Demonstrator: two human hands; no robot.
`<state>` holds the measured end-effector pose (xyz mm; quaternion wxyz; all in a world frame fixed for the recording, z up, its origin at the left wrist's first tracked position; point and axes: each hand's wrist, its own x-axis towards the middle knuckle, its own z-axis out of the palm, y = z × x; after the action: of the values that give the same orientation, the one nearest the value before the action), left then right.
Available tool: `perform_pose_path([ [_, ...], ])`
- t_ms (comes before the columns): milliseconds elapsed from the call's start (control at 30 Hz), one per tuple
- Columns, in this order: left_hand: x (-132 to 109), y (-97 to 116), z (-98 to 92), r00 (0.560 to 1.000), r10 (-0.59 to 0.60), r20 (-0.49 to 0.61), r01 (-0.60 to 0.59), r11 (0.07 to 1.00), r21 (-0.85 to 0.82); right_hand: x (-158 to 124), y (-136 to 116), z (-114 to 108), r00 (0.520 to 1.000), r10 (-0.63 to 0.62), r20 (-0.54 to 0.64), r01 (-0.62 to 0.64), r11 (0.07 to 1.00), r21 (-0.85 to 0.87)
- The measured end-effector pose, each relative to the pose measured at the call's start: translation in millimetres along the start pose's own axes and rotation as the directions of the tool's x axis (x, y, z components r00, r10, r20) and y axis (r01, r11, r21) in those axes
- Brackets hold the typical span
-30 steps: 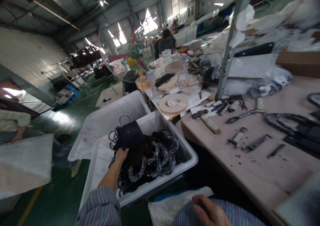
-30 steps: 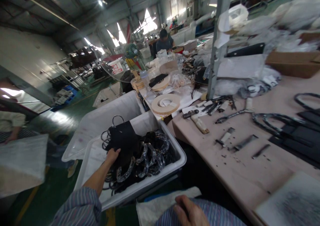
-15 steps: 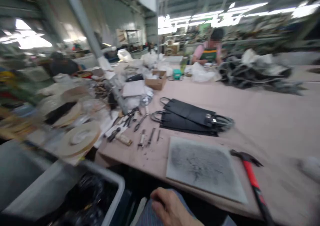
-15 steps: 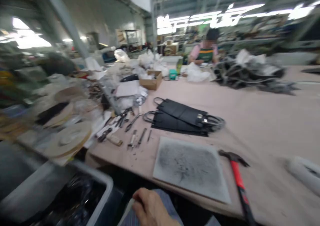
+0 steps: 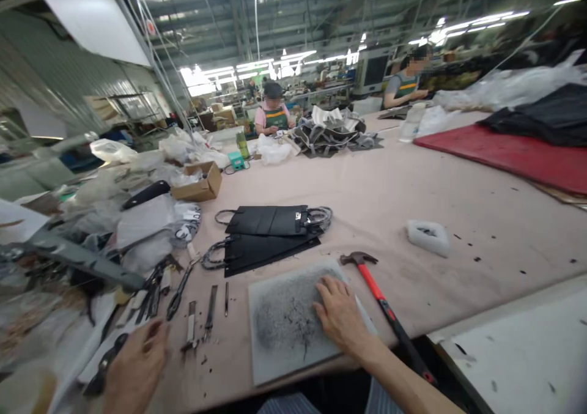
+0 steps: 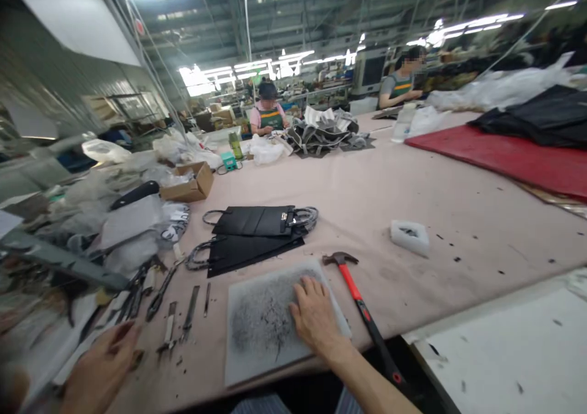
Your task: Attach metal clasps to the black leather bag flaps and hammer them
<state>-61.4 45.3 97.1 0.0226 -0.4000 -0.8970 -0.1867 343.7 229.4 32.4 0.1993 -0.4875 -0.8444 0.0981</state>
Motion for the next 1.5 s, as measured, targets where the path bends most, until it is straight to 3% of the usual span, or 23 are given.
perform_pose_path([
  [67,34.8,67.7,37.6,0.986,0.161,0.048,-0.157,0.985,-0.073,-2.1,5.8,6.8,0.999,0.030,-0.021,-0.030,1.000,-0.001],
  [133,60.5,138.8,74.1,0.928,0.352,0.122,-0.334,0.931,-0.150,-4.6,7.5,12.6,0.999,0.040,-0.030,-0.040,0.999,0.013],
  [200,77.3,202.5,105.8,0.886,0.430,0.174,-0.401,0.899,-0.176,-6.5,7.4,16.1,0.998,0.048,-0.034,-0.047,0.999,0.028],
  [333,97.5,297.7,154.0,0.786,0.572,0.234,-0.532,0.819,-0.215,-7.1,7.1,17.9,0.997,0.058,-0.047,-0.056,0.997,0.043],
  [433,106.3,350.0,180.7,0.735,0.642,0.219,-0.600,0.766,-0.232,-6.4,7.5,19.0,0.997,0.065,-0.045,-0.062,0.997,0.050],
  [567,106.7,402.1,207.9,0.608,0.763,0.220,-0.735,0.646,-0.207,-5.7,8.3,23.4,0.997,0.081,-0.018,-0.079,0.994,0.075],
  [633,104.2,419.5,216.4,0.590,0.765,0.256,-0.754,0.636,-0.163,-5.6,8.6,25.6,0.996,0.087,-0.002,-0.087,0.992,0.092],
  [733,104.8,433.7,217.1,0.599,0.742,0.300,-0.749,0.652,-0.117,-5.5,8.5,25.4,0.995,0.102,0.011,-0.102,0.988,0.114],
  [833,111.8,431.8,197.9,0.602,0.735,0.311,-0.749,0.655,-0.098,-4.9,7.3,20.5,0.994,0.103,0.023,-0.105,0.985,0.140],
  [900,114.8,418.9,174.0,0.558,0.769,0.312,-0.780,0.614,-0.121,-4.1,6.4,16.1,0.994,0.101,0.033,-0.105,0.981,0.162],
  [1000,105.3,376.6,129.2,0.383,0.891,0.244,-0.859,0.441,-0.262,-2.5,7.0,11.9,0.993,0.120,-0.004,-0.116,0.965,0.236],
  [1100,72.5,308.7,88.3,0.211,0.974,0.078,-0.921,0.225,-0.319,-2.7,12.3,12.1,0.972,0.193,-0.131,-0.130,0.915,0.381],
  [1133,56.8,283.3,78.1,0.164,0.985,0.043,-0.940,0.170,-0.294,-3.5,15.0,12.7,0.956,0.232,-0.179,-0.134,0.888,0.440],
  [1167,39.3,258.2,70.0,0.146,0.989,0.014,-0.954,0.144,-0.262,-4.5,17.8,13.3,0.937,0.271,-0.222,-0.130,0.858,0.497],
  [1267,-18.2,193.1,57.3,0.177,0.984,-0.029,-0.968,0.169,-0.188,-7.9,25.0,12.7,0.912,0.308,-0.270,-0.086,0.789,0.609],
  [1333,-54.0,164.0,55.8,0.184,0.983,-0.005,-0.966,0.180,-0.188,-8.9,26.6,9.1,0.951,0.215,-0.224,-0.042,0.802,0.596],
  [1400,-82.6,146.7,57.3,0.190,0.981,0.035,-0.960,0.193,-0.204,-8.6,25.2,3.4,0.989,0.062,-0.132,0.017,0.850,0.527],
  [1500,-108.9,136.1,62.0,0.230,0.972,0.041,-0.948,0.234,-0.216,-7.4,19.3,-5.1,0.989,-0.149,0.017,0.132,0.916,0.379],
])
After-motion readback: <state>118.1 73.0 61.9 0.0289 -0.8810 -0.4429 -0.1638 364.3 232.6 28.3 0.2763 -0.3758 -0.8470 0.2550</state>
